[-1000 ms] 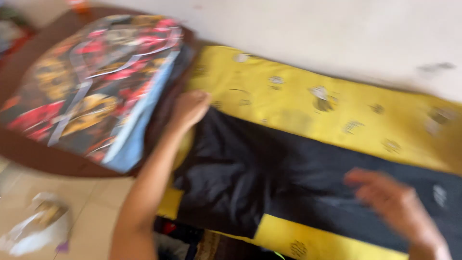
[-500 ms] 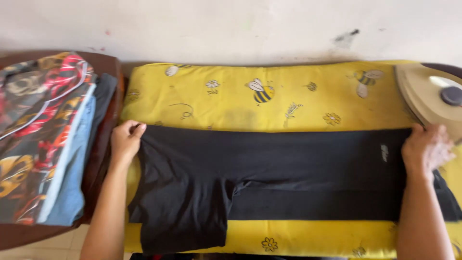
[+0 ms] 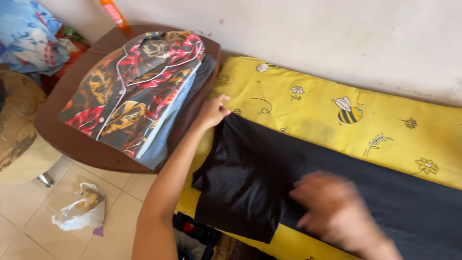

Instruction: The person irons a black t-shirt on a yellow ironing board, smoothing the fabric with an electric iron. They flip the shirt to iron the other side, then fold the garment neatly before placing the iron on top of the folded shirt.

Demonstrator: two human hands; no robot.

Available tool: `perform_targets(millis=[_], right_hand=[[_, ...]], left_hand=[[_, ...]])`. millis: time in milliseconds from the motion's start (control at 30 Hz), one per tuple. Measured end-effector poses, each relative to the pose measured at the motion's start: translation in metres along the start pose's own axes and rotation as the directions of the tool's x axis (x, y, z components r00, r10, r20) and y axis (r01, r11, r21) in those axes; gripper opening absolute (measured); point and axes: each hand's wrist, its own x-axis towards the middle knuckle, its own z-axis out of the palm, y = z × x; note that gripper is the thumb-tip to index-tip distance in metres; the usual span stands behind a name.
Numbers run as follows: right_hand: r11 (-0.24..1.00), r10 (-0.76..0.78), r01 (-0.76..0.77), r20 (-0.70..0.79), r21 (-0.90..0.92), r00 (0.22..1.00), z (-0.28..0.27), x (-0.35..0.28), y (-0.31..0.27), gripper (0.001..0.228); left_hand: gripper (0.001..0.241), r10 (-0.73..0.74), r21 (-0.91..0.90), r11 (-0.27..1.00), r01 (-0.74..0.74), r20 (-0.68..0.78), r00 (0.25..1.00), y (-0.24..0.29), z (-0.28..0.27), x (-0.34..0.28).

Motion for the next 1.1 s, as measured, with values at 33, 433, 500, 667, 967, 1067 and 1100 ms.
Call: perform_targets(millis=[33,433,500,667,967,1067,1100], right_hand=[[0.952,-0.303,0.291,0.179,0.092,0.936,0.021,0.008,-0.038,0.083],[0.692,-0.642,0.301,0.368,0.657,0.672,0.063,0.024,-0.087,0.029],[0.715,-0.653,0.282,0.466,0.64,0.597,0.06,0.031,-0.085,0.033],[0.343,-0.073,-0.497,0.551,0.797,0.832,0.047,0.11,-0.053,0.043],[0.302,0.636,-0.795,0.51,0.526,0.579,0.132,0.064,0.05,0.086],[0.546,0.668,-0.763,0.371,0.346,0.645,0.099,0.062,0.013,0.083],[0.543,0.67,-0.764,0.368,0.348,0.644,0.088,0.06,-0.002,0.083]], left_hand=[[0.042,-0.019,0.048,0.999,0.018,0.028,0.999,0.008,-0.004,-0.001],[0.071,0.538,0.427,0.636,-0.643,0.353,0.766,0.056,0.012,-0.08],[0.072,0.559,0.43,0.626,-0.65,0.334,0.759,0.063,0.012,-0.087],[0.056,0.416,-0.832,0.553,0.049,0.326,0.849,0.063,0.01,-0.092],[0.071,-0.171,-0.741,0.508,0.438,0.412,0.895,0.023,-0.01,-0.109],[0.073,-0.038,-0.715,0.681,0.159,0.182,0.982,-0.012,0.007,-0.12],[0.073,-0.034,-0.713,0.683,0.157,0.184,0.982,-0.003,-0.014,-0.136]])
